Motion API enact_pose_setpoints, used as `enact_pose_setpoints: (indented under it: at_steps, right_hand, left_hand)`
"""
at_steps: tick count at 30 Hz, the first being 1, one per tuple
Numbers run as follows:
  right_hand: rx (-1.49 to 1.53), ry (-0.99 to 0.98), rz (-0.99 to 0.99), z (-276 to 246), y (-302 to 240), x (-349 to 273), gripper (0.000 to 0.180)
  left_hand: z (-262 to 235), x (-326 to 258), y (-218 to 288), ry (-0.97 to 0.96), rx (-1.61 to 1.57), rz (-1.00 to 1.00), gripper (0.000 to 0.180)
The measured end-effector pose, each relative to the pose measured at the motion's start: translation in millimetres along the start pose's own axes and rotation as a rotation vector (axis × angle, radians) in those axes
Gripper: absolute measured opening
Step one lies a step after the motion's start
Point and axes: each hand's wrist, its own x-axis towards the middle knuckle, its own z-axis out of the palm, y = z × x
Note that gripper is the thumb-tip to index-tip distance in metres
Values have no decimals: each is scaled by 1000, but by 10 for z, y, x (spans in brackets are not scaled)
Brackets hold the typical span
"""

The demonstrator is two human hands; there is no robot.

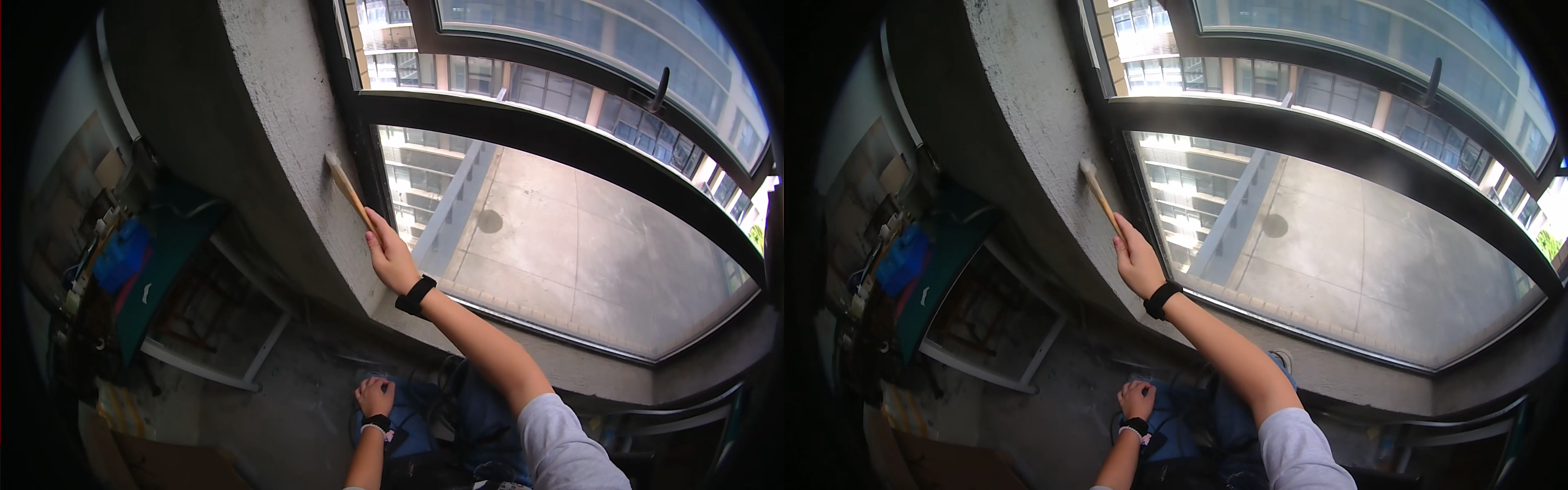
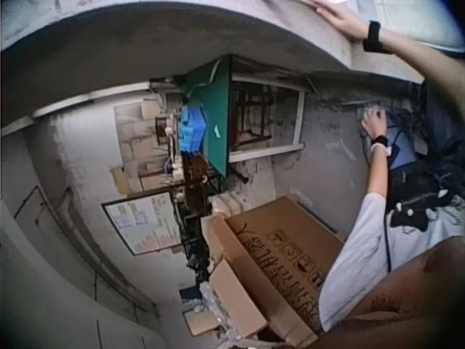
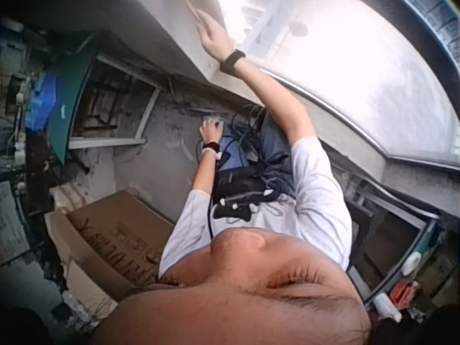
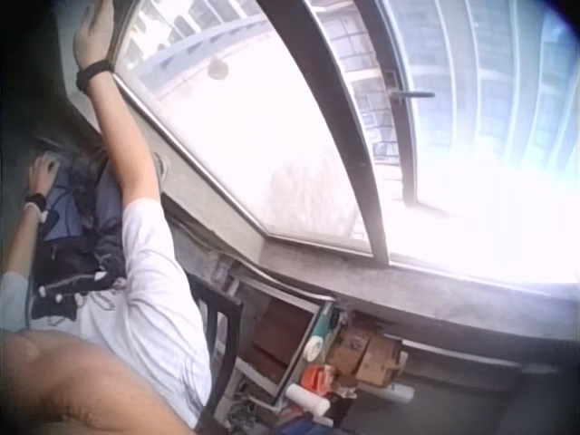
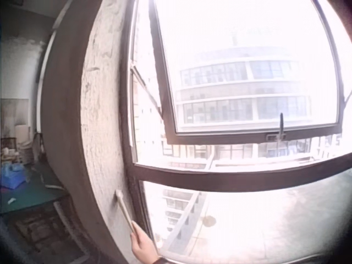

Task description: Apply masking tape to the bottom frame of an open window after cleaning the edge with a brush.

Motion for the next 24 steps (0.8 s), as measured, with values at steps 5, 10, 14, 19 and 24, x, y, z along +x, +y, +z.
enact_pose_setpoints:
  at_steps: [5,10,14,19,24]
  right_hand:
    - [-32,-48,-166,57,-166,-144,40]
    - [-14,-73,-239,81,-191,-261,41]
    - [322,-15,63,63,-144,-276,36]
    - [95,129,-18,-109,-198,-147,36]
    - [-223,165,-258,-339,-38,32,41]
  left_hand:
    - [-1,-4,10,-18,10,-13,15]
    - [10,-6,23,2,33,-15,15]
    - [6,-14,32,-21,25,-30,16]
    - [6,-20,-2,3,7,-8,16]
    - [7,-15,19,16,-10,1,15]
